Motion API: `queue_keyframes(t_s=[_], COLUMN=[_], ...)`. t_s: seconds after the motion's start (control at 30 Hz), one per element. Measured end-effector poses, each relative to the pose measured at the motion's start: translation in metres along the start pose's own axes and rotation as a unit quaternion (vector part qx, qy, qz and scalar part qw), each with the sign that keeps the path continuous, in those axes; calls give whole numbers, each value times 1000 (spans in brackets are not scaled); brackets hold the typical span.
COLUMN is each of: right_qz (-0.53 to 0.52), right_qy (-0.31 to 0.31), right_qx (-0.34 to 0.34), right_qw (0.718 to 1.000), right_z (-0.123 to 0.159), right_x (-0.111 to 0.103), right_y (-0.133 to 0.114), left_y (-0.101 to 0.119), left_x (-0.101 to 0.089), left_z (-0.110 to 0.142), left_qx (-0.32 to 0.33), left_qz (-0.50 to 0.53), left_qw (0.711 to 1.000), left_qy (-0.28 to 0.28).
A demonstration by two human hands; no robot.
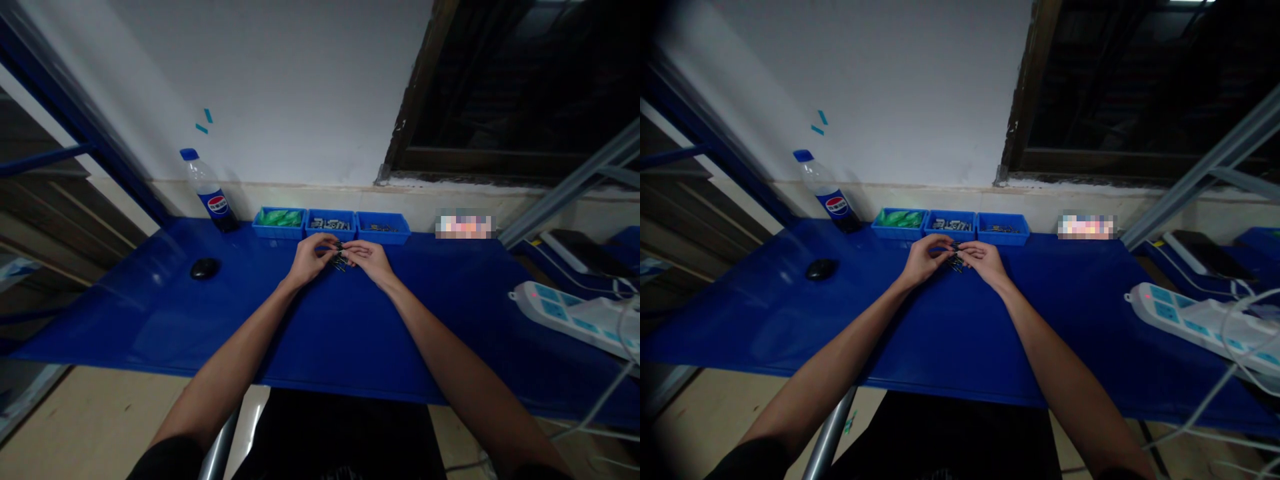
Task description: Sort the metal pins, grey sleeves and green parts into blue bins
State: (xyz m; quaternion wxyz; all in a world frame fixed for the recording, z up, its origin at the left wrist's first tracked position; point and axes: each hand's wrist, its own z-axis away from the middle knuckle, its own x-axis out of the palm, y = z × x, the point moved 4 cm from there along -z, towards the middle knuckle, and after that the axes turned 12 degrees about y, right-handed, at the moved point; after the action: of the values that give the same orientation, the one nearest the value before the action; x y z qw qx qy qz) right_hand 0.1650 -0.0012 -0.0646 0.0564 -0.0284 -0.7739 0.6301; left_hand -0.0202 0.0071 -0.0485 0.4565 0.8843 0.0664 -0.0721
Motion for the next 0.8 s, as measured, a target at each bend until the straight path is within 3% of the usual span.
queue_keyframes(t_s=[0.43, 0.57, 0.67, 0.8], right_qz=[6, 12, 9, 17], right_qy=[-2, 89, 173, 195], right_qx=[10, -18, -43, -54], right_qw=[1000, 996, 984, 979], right_z=[-1, -6, -10, -14], right_x=[-1, -11, -24, -33], right_y=[-1, -1, -3, -5], left_y=[-4, -2, -6, -13], left_x=[2, -6, -10, -12], left_z=[1, -3, -5, -4], left_qx=[21, 80, 106, 112], left_qz=[-21, -161, -247, -274], left_qw=[999, 983, 958, 945], left_qy=[-24, -44, -98, -137])
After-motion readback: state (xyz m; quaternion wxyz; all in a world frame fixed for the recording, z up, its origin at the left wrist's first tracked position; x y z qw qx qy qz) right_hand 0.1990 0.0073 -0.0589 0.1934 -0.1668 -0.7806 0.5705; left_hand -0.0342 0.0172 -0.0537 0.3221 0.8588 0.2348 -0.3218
